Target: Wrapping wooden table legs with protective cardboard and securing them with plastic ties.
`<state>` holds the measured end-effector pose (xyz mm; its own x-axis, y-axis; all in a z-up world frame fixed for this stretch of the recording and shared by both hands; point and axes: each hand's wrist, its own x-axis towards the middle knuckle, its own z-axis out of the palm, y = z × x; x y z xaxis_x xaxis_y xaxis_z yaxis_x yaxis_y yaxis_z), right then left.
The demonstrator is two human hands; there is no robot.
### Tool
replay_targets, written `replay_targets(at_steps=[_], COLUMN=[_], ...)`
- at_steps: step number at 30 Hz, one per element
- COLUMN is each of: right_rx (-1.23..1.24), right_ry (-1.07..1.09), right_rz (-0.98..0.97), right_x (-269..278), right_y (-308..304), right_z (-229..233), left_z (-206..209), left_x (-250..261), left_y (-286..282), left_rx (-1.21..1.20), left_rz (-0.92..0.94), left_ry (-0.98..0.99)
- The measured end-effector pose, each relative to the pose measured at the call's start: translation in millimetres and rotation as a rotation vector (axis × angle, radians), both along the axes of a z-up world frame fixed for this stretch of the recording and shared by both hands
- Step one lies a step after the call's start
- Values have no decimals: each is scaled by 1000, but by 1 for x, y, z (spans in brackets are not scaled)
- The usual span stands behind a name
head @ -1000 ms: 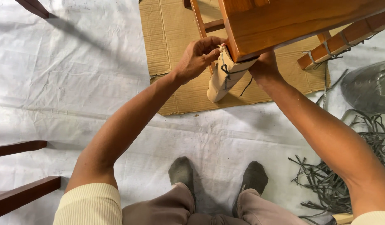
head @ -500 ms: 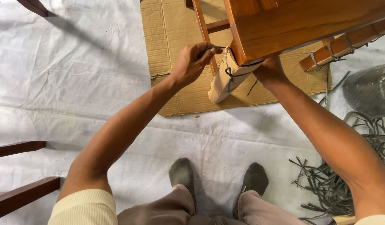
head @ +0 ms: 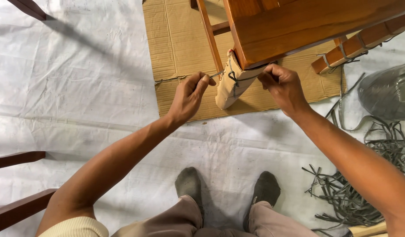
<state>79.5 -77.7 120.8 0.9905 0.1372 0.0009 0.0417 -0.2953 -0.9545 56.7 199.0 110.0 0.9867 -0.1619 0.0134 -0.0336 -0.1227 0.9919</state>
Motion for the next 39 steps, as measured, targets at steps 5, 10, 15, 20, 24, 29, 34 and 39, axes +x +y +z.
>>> replay_targets(at_steps=[5, 10, 15, 20, 24, 29, 34, 39], right_rx=[107, 182, 103, 33, -16, -109, -190, -220], right_ry=[43, 132, 159, 130, 89, 72, 33, 27], right_rz=[4, -36, 21, 105, 151, 195, 223, 205], right_x=[-29, -56, -71, -81, -84, -85, -80, -80], right_y=[4, 3, 8, 15, 27, 39, 45, 53], right_z=[10, 15, 29, 31, 40, 41, 28, 36], left_z=[15, 15, 8, 1, -3, -1, 3, 21], left_x=[-27, -42, -48, -52, -50, -51, -48, -47], left_y=[-11, -21, -31, -43, -50, -56, -58, -55], left_rx=[-199, -284, -345, -371, -390, -450, -538, -665], left_rz=[77, 120, 136, 111, 92, 78, 61, -17], left_ry=[159, 256, 273, 336, 372, 403, 426, 393])
